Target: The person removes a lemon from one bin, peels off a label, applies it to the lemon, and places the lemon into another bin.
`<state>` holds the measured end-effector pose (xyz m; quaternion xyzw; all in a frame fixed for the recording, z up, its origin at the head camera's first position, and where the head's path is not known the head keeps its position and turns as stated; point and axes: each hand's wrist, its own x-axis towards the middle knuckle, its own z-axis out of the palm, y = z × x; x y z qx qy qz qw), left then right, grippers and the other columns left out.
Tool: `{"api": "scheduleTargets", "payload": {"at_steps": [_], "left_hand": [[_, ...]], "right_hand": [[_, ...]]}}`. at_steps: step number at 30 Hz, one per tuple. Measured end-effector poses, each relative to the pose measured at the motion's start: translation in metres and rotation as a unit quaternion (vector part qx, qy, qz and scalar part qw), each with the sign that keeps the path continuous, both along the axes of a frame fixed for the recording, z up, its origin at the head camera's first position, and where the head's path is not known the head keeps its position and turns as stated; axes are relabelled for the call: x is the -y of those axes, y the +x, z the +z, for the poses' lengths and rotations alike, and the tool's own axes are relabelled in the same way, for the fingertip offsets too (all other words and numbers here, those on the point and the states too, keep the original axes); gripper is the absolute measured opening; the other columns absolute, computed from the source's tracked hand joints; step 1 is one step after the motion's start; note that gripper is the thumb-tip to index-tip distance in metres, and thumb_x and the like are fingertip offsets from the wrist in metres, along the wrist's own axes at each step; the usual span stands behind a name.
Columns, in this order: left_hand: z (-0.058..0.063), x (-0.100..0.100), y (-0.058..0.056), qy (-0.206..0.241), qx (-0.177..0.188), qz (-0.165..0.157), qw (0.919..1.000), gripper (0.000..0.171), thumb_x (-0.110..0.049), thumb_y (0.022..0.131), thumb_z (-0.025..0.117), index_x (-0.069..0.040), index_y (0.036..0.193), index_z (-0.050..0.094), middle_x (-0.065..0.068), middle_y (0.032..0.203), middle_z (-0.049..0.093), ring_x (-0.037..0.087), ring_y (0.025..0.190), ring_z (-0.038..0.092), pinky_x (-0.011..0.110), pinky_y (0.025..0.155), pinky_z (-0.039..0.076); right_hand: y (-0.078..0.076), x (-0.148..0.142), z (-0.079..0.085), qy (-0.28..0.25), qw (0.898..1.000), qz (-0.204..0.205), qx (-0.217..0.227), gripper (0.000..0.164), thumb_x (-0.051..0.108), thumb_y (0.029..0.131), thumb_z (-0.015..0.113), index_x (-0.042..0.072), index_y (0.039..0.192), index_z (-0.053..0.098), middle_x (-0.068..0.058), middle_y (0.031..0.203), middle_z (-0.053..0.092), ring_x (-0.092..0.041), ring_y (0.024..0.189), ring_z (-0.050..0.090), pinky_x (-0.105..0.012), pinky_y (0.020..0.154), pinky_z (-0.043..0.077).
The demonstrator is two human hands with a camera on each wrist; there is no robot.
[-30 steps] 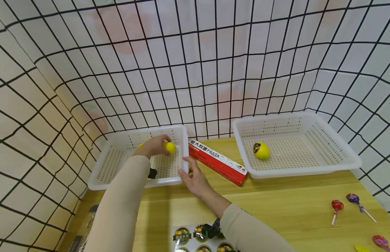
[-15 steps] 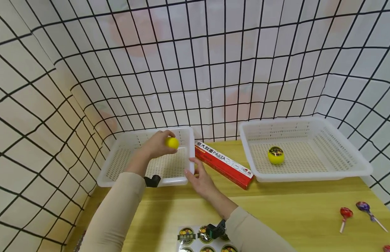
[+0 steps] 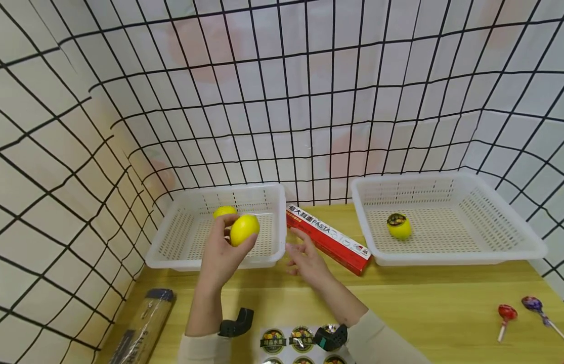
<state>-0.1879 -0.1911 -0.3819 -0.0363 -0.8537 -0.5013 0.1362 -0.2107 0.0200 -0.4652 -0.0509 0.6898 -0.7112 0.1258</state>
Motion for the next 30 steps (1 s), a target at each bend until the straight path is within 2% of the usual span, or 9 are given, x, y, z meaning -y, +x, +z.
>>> {"api": "scheduleTargets", "payload": {"at_steps": [3,6,8,12,15,17,19,22,30], "left_hand": [[-0.003,-0.003,0.019,-0.008,0.024,-0.011,0.9996,0.061,-0.022,0.085,0.083,-0.011,0.135,0.051,0.013,0.126,0.062,0.030,0.101,0.064,0.032,0.071,0.058],[-0.004,-0.005,0.033,-0.056,0.056,-0.032,0.9964,0.058,-0.021,0.083,0.084,-0.011,0.133,0.055,0.012,0.126,0.063,0.026,0.097,0.065,0.030,0.071,0.058],[-0.006,-0.007,0.041,-0.088,0.073,-0.056,0.9918,0.054,-0.020,0.082,0.085,-0.013,0.129,0.059,0.011,0.124,0.063,0.023,0.093,0.065,0.028,0.071,0.058],[-0.013,-0.016,0.052,-0.142,0.101,-0.132,0.9757,0.044,-0.026,0.082,0.083,-0.019,0.120,0.064,0.004,0.110,0.066,0.014,0.084,0.061,0.025,0.068,0.055],[-0.022,-0.029,0.055,-0.177,0.113,-0.185,0.9602,0.042,-0.034,0.081,0.082,-0.021,0.117,0.065,-0.005,0.100,0.066,0.009,0.079,0.057,0.024,0.066,0.050],[-0.029,-0.039,0.053,-0.197,0.111,-0.203,0.9527,0.041,-0.037,0.081,0.081,-0.021,0.116,0.065,-0.008,0.095,0.065,0.007,0.078,0.056,0.024,0.066,0.047],[-0.037,-0.050,0.050,-0.209,0.103,-0.209,0.9498,0.042,-0.038,0.080,0.081,-0.019,0.114,0.066,-0.008,0.093,0.065,0.006,0.076,0.054,0.024,0.065,0.046],[-0.049,-0.066,0.042,-0.211,0.101,-0.199,0.9518,0.043,-0.040,0.081,0.080,-0.017,0.114,0.066,-0.007,0.090,0.064,0.006,0.073,0.053,0.023,0.063,0.045],[-0.081,-0.107,0.022,-0.165,0.131,-0.137,0.9678,0.045,-0.049,0.082,0.079,-0.014,0.105,0.064,-0.005,0.080,0.060,0.009,0.065,0.050,0.023,0.053,0.042]], "right_hand": [[0.015,-0.018,0.002,-0.002,1.000,0.017,0.014,0.057,0.035,0.104,0.058,0.027,0.156,0.036,-0.019,0.124,0.052,-0.026,0.096,0.061,-0.031,0.075,0.055],[0.030,-0.041,0.003,0.027,0.998,0.052,0.013,0.053,0.034,0.104,0.058,0.022,0.153,0.040,-0.017,0.119,0.054,-0.024,0.095,0.061,-0.031,0.077,0.056],[0.040,-0.056,0.003,0.062,0.995,0.078,-0.005,0.050,0.033,0.104,0.058,0.014,0.149,0.045,-0.018,0.115,0.056,-0.022,0.092,0.061,-0.031,0.077,0.056],[0.058,-0.085,-0.001,0.132,0.983,0.121,-0.044,0.043,0.028,0.103,0.061,0.006,0.139,0.056,-0.012,0.106,0.061,-0.015,0.081,0.060,-0.027,0.070,0.054],[0.070,-0.100,-0.005,0.179,0.971,0.145,-0.070,0.034,0.025,0.100,0.066,0.007,0.129,0.064,-0.005,0.096,0.063,-0.008,0.072,0.057,-0.023,0.063,0.050],[0.077,-0.108,-0.008,0.210,0.961,0.158,-0.084,0.028,0.025,0.098,0.068,0.010,0.121,0.068,0.000,0.089,0.063,-0.004,0.068,0.053,-0.022,0.060,0.047],[0.082,-0.114,-0.012,0.240,0.951,0.166,-0.103,0.023,0.027,0.095,0.072,0.013,0.113,0.071,0.005,0.082,0.061,-0.001,0.066,0.052,-0.021,0.059,0.046],[0.087,-0.117,-0.018,0.276,0.939,0.176,-0.109,0.020,0.031,0.092,0.075,0.018,0.107,0.073,0.011,0.075,0.058,0.002,0.063,0.050,-0.020,0.058,0.044],[0.091,-0.112,-0.027,0.321,0.914,0.211,-0.129,0.037,0.032,0.087,0.081,0.017,0.119,0.071,0.016,0.071,0.054,0.003,0.060,0.047,-0.021,0.056,0.042]]}}
